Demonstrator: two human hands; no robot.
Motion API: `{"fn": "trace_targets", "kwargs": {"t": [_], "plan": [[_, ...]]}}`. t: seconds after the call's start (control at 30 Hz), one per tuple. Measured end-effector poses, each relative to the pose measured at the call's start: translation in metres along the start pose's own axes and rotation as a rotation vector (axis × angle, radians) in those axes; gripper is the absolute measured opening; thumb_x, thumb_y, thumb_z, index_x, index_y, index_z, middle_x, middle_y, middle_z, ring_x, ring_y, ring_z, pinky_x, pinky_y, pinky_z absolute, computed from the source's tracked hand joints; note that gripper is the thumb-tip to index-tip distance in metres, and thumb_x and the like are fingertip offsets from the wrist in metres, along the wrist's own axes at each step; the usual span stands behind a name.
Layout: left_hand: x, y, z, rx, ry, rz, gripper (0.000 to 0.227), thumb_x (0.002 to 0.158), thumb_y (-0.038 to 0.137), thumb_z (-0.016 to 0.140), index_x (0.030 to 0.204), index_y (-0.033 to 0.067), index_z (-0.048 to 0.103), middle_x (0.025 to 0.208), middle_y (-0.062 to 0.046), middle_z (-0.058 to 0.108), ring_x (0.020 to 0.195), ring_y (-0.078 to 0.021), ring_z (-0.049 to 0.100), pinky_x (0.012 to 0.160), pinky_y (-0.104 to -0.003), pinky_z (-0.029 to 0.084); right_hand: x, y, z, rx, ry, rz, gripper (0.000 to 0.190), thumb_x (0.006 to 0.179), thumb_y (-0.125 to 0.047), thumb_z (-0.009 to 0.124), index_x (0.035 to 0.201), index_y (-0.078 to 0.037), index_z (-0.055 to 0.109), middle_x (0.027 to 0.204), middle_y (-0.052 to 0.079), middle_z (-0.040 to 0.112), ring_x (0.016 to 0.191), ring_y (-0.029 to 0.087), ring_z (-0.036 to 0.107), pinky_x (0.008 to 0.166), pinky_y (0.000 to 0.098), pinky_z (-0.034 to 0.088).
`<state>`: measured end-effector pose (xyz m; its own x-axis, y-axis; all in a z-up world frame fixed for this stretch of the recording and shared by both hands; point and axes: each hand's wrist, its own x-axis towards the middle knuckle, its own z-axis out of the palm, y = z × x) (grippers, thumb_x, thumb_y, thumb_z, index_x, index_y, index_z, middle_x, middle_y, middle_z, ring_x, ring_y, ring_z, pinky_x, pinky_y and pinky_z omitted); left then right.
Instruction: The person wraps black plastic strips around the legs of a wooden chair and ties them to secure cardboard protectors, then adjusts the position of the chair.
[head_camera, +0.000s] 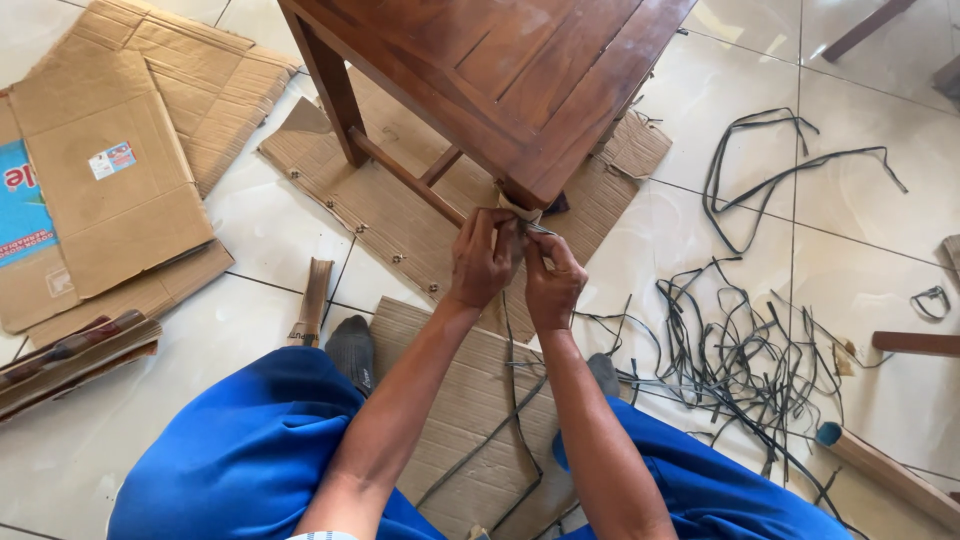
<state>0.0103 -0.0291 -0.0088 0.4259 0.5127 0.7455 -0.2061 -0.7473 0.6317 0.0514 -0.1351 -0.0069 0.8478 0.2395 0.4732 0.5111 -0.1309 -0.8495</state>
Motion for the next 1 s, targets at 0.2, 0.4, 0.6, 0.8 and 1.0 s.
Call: {"fn": "trace_targets", "kwargs": {"t": [0.2,0.4,0.6,0.8,1.0], "plan": [[-0.002,-0.002,0.01,0.022,0.058,-0.043,0.003,0.101,0.008,0.064,0.101,0.0074,0.061,0.082,-0.011,0.058,0.076,-0.038,0.066,0.067,-0.042,0.055,-0.01,0.043,0.001,0.164,-0.009,0.227,0.01,0.096,-0.007,0.071,0.102,-0.012,0.076,0.078,0.003,0.075,0.073,0.009,0.071,0.063,0.0259,0.059],[-0.001,0.004,0.007,-0.033,0.067,-0.049,0.003,0.1,0.009,0.066,0.1,0.0078,0.063,0.08,-0.01,0.058,0.076,-0.0379,0.068,0.067,-0.041,0.056,-0.02,0.047,0.004,0.15,-0.049,0.207,0.005,0.095,-0.008,0.075,0.099,-0.011,0.076,0.073,0.004,0.073,0.071,0.01,0.068,0.068,0.0316,0.058],[-0.002,-0.001,0.009,-0.041,0.09,-0.011,0.009,0.093,0.01,0.076,0.095,0.0109,0.067,0.08,-0.006,0.062,0.075,-0.0313,0.069,0.069,-0.038,0.056,-0.026,0.041,0.007,0.13,-0.08,0.166,0.005,0.099,-0.008,0.069,0.098,-0.01,0.074,0.062,0.002,0.066,0.061,0.009,0.064,0.06,0.0291,0.054],[-0.002,-0.007,0.01,0.023,0.084,0.065,0.008,0.092,0.01,0.075,0.093,0.0122,0.067,0.079,-0.007,0.062,0.073,-0.0324,0.067,0.07,-0.038,0.056,-0.028,0.047,0.004,-0.02,-0.119,0.059,0.009,0.101,-0.009,0.064,0.097,-0.015,0.069,0.053,0.004,0.06,0.052,0.017,0.065,0.055,0.0302,0.053],[-0.002,-0.013,0.012,0.063,0.081,0.09,0.007,0.094,0.013,0.075,0.092,0.0138,0.068,0.077,-0.004,0.062,0.072,-0.0307,0.067,0.068,-0.036,0.055,-0.038,0.058,0.01,-0.074,-0.112,0.019,0.011,0.1,-0.011,0.061,0.095,-0.02,0.066,0.052,0.001,0.061,0.054,0.02,0.067,0.06,0.0306,0.054]]}}
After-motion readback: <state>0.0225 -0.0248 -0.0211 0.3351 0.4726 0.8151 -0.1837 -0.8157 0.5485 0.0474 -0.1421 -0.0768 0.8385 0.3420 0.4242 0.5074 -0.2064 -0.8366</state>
